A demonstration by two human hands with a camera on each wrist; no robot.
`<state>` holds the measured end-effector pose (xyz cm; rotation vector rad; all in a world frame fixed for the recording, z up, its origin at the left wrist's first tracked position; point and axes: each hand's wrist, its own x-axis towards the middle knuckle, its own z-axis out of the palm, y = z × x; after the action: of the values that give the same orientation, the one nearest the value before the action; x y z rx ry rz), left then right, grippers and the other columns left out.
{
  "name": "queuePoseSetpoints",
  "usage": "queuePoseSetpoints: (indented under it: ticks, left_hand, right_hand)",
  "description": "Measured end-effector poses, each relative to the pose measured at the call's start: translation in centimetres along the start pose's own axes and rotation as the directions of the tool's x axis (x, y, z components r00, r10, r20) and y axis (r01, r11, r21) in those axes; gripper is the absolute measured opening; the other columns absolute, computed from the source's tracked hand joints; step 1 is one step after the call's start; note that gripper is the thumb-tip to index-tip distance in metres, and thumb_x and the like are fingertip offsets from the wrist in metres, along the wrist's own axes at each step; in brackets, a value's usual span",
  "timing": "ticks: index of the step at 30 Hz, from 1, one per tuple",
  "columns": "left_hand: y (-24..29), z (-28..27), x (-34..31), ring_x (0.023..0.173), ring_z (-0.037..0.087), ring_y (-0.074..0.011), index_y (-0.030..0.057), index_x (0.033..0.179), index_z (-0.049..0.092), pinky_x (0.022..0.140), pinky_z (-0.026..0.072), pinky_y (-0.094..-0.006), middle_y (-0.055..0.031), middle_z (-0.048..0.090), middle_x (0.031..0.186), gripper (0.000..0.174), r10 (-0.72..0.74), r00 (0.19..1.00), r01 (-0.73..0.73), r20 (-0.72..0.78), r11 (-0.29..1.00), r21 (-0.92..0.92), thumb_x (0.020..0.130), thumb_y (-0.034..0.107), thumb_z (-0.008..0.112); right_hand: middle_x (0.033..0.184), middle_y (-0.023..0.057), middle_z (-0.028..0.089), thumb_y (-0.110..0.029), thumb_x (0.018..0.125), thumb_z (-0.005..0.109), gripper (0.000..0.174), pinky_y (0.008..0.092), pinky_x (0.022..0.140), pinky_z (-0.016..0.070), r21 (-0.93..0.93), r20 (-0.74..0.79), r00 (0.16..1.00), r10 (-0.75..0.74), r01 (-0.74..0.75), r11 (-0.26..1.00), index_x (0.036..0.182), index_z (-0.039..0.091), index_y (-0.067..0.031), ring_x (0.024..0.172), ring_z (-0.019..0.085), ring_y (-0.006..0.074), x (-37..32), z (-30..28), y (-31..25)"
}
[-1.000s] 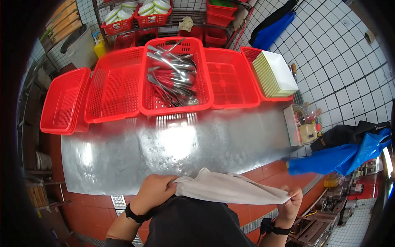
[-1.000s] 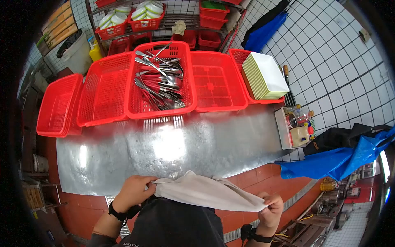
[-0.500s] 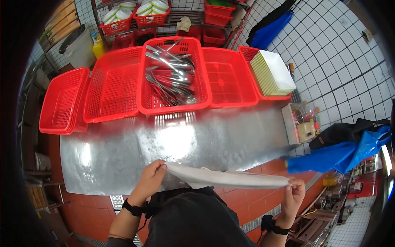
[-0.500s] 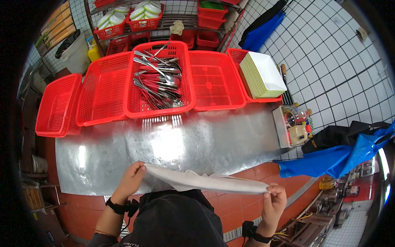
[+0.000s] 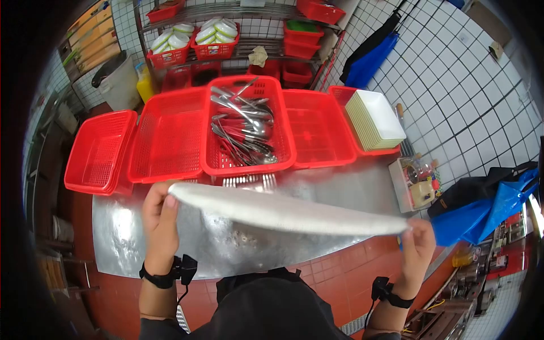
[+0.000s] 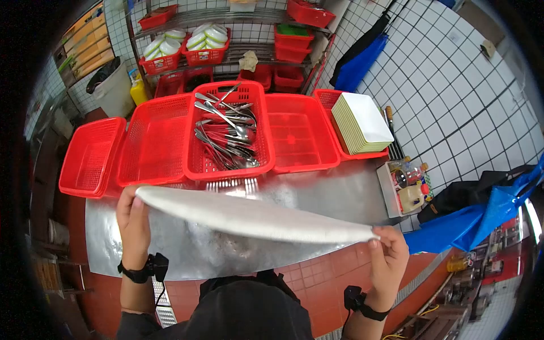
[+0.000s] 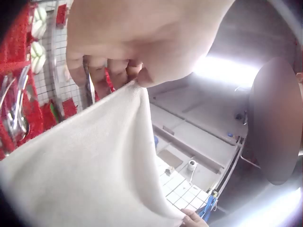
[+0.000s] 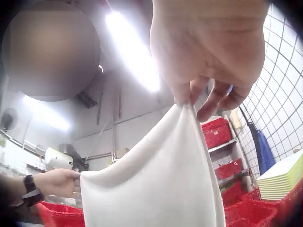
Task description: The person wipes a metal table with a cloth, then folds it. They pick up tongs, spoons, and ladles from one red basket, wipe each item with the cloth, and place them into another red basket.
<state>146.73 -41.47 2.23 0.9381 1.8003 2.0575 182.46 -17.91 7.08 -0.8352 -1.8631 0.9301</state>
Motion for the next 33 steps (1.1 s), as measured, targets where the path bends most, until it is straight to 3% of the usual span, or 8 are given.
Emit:
queuePoseSetpoints:
  ticks: [11, 13, 18, 21, 25, 28, 30, 33]
  left_hand:
    - [-6.5, -5.4, -10.9, 0.101, 0.056, -0.0301, 0.0034, 0.083, 0.063, 0.09, 0.0444, -0.0405, -0.0114, 0.063, 0.103, 0.011, -0.107, 0.958, 0.006, 0.266, 0.934, 0.357, 0.088, 0.014, 0.063]
    - [-7.6, -5.5, -12.2, 0.103, 0.056, -0.0294, 0.0036, 0.085, 0.062, 0.091, 0.0438, -0.0409, -0.0114, 0.063, 0.102, 0.012, -0.145, 0.952, 0.036, 0.268, 0.926, 0.376, 0.089, 0.015, 0.063]
    - [-9.4, -5.7, -13.3, 0.104, 0.057, -0.0262, 0.0041, 0.092, 0.061, 0.092, 0.0442, -0.0399, -0.0123, 0.064, 0.103, 0.013, -0.21, 0.9, 0.052, 0.381, 0.921, 0.385, 0.093, 0.017, 0.059]
    - [-11.4, -4.6, -13.7, 0.102, 0.062, -0.0277, 0.0008, 0.101, 0.061, 0.089, 0.0463, -0.038, -0.0153, 0.066, 0.105, 0.015, -0.413, 0.87, 0.344, 0.27, 0.9, 0.267, 0.096, 0.013, 0.054]
    - [-17.8, -2.8, -10.7, 0.093, 0.064, -0.0271, -0.0019, 0.113, 0.055, 0.088, 0.0479, -0.034, -0.0182, 0.066, 0.101, 0.023, -0.447, 0.885, 0.319, 0.131, 0.787, 0.528, 0.1, 0.016, 0.049]
    - [-23.7, 0.1, -9.4, 0.102, 0.061, -0.0311, -0.0019, 0.12, 0.049, 0.093, 0.0465, -0.0375, -0.0221, 0.061, 0.112, 0.032, -0.392, 0.915, 0.362, 0.094, 0.902, 0.237, 0.095, 0.016, 0.057]
    - [-25.4, 1.8, -9.1, 0.116, 0.053, -0.0378, -0.0015, 0.124, 0.045, 0.099, 0.043, -0.0431, -0.0269, 0.052, 0.124, 0.047, -0.208, 0.976, 0.109, 0.071, 0.737, 0.668, 0.086, 0.016, 0.067]
    - [-24.6, 2.8, -10.8, 0.122, 0.045, -0.043, -0.0009, 0.124, 0.047, 0.102, 0.0401, -0.0465, -0.0284, 0.045, 0.129, 0.056, -0.202, 0.934, -0.043, 0.293, 0.752, 0.657, 0.076, 0.014, 0.072]
  right_hand:
    - [0.077, 0.005, 0.061, 0.0, 0.077, 0.07, 0.008, 0.0264, 0.066, 0.043, -0.338, 0.344, 0.894, 0.287, -0.167, 0.926, 0.084, 0.069, -0.0042, 0.075, 0.056, 0.0163, -5.0, 1.2, 5.2]
    - [0.087, 0.008, 0.066, -0.001, 0.077, 0.071, 0.01, 0.0286, 0.07, 0.0477, -0.382, 0.495, 0.852, 0.172, 0.036, 0.923, 0.087, 0.07, -0.0032, 0.084, 0.061, 0.0187, -6.1, 1.2, 7.6]
    - [0.097, 0.0099, 0.07, -0.006, 0.084, 0.069, 0.006, 0.0307, 0.071, 0.0504, -0.32, 0.597, 0.651, 0.469, -0.342, 0.883, 0.089, 0.071, -0.0015, 0.085, 0.064, 0.0211, -6.9, 2.8, 7.9]
    - [0.086, 0.0081, 0.069, -0.008, 0.086, 0.068, 0.011, 0.028, 0.069, 0.0487, -0.503, 0.519, 0.598, 0.611, -0.364, 0.784, 0.093, 0.071, -0.0008, 0.077, 0.061, 0.0146, -7.6, 1.8, 13.0]
    - [0.091, 0.003, 0.067, -0.014, 0.09, 0.065, 0.021, 0.0251, 0.072, 0.0461, -0.187, 0.312, 0.796, 0.519, -0.484, 0.855, 0.104, 0.068, 0.0014, 0.08, 0.056, 0.0094, -5.8, 6.6, 19.0]
    - [0.121, 0.0118, 0.062, -0.02, 0.091, 0.066, 0.042, 0.0296, 0.081, 0.0475, 0.031, 0.33, 0.797, 0.507, -0.545, 0.838, 0.127, 0.056, -0.0008, 0.095, 0.059, 0.0187, -4.8, 10.4, 22.5]
    - [0.126, 0.0141, 0.06, -0.022, 0.09, 0.066, 0.047, 0.0317, 0.083, 0.0481, -0.167, 0.405, 0.749, 0.525, -0.504, 0.848, 0.13, 0.053, -0.0004, 0.097, 0.06, 0.0213, -7.1, 11.8, 29.0]
    - [0.128, 0.0168, 0.059, -0.027, 0.087, 0.069, 0.055, 0.0357, 0.09, 0.0484, -0.428, 0.524, 0.612, 0.592, -0.412, 0.804, 0.132, 0.051, 0.0004, 0.101, 0.06, 0.0242, -10.5, 12.7, 30.9]
